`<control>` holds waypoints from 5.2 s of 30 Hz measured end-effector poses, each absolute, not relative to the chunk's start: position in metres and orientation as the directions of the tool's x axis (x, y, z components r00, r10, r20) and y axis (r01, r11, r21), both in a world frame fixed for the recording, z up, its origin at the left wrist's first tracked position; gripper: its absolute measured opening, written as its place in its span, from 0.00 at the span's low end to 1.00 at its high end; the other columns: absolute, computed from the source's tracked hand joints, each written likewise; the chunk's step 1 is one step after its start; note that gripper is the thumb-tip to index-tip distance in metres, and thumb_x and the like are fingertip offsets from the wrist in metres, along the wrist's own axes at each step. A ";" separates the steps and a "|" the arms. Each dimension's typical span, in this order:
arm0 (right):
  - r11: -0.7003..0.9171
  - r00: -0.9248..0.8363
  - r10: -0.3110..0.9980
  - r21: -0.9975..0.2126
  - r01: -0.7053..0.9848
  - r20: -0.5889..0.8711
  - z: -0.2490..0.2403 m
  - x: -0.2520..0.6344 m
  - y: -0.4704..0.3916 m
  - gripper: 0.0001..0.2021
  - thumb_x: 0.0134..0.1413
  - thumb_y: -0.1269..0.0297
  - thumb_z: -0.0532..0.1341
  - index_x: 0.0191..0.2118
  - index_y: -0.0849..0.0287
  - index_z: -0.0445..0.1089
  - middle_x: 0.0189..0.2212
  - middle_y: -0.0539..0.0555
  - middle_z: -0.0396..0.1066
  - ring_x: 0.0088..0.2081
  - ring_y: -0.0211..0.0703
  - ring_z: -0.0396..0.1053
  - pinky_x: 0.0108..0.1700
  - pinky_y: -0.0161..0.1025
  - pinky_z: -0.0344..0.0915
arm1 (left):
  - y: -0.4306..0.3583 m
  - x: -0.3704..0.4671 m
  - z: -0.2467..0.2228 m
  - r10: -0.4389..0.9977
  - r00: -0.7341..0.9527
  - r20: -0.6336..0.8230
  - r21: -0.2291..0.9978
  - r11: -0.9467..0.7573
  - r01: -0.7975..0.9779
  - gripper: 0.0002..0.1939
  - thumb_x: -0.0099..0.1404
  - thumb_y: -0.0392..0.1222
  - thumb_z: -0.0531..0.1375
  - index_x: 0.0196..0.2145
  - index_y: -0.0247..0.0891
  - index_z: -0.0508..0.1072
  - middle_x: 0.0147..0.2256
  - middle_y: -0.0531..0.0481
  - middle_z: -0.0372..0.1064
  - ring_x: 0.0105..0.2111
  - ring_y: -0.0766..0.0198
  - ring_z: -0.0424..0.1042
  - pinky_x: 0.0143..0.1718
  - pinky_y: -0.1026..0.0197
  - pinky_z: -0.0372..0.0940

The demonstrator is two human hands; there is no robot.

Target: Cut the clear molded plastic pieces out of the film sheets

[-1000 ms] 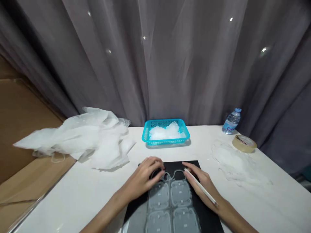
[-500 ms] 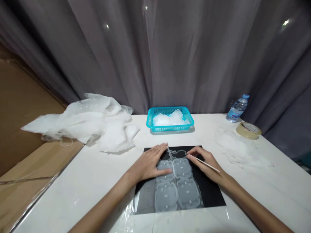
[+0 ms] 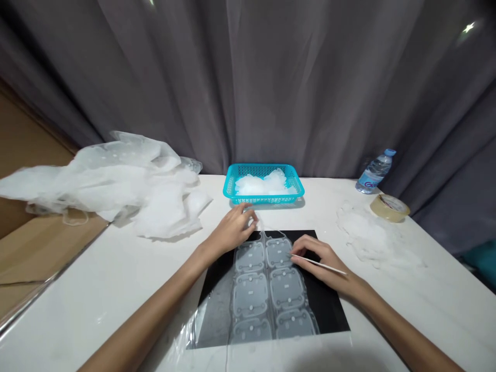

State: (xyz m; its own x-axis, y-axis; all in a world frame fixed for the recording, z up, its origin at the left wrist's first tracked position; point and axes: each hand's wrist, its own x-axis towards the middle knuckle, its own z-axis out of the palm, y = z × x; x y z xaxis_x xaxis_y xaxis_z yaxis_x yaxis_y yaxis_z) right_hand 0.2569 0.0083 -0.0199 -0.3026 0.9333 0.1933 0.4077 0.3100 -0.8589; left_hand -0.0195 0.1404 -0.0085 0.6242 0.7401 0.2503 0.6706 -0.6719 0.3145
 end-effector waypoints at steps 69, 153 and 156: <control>0.294 -0.295 0.936 -0.886 0.358 0.192 0.032 0.294 0.022 0.15 0.72 0.54 0.59 0.42 0.57 0.79 0.41 0.55 0.80 0.44 0.49 0.76 0.48 0.40 0.70 | 0.067 0.008 0.024 0.847 0.531 0.038 0.784 -0.354 0.510 0.36 0.66 0.67 0.64 0.62 0.43 0.69 0.62 0.39 0.71 0.60 0.42 0.71 0.62 0.43 0.63; 0.267 -0.025 0.964 -0.956 0.121 0.265 -0.005 0.238 -0.004 0.13 0.66 0.53 0.65 0.33 0.56 0.75 0.27 0.48 0.65 0.26 0.37 0.62 0.28 0.36 0.58 | 0.071 0.002 0.042 0.686 0.724 -0.063 0.996 0.092 0.000 0.11 0.68 0.45 0.70 0.39 0.35 0.75 0.32 0.51 0.79 0.32 0.66 0.76 0.37 0.65 0.65; 0.340 -0.007 0.938 -0.917 0.210 0.346 -0.007 0.237 -0.005 0.09 0.67 0.58 0.65 0.36 0.55 0.77 0.28 0.49 0.69 0.27 0.39 0.66 0.30 0.37 0.60 | 0.072 -0.001 0.045 0.692 0.721 -0.050 0.997 -0.014 0.082 0.12 0.70 0.47 0.67 0.36 0.35 0.76 0.31 0.51 0.77 0.31 0.66 0.74 0.34 0.65 0.64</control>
State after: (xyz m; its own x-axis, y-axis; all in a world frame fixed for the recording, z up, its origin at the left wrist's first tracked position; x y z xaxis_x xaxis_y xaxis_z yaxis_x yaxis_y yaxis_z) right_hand 0.2372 -0.0046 -0.0073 -0.0074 0.9381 0.3463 0.2103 0.3400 -0.9166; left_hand -0.0007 0.0722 0.0452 0.7206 0.6915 -0.0497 0.0823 -0.0141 0.9965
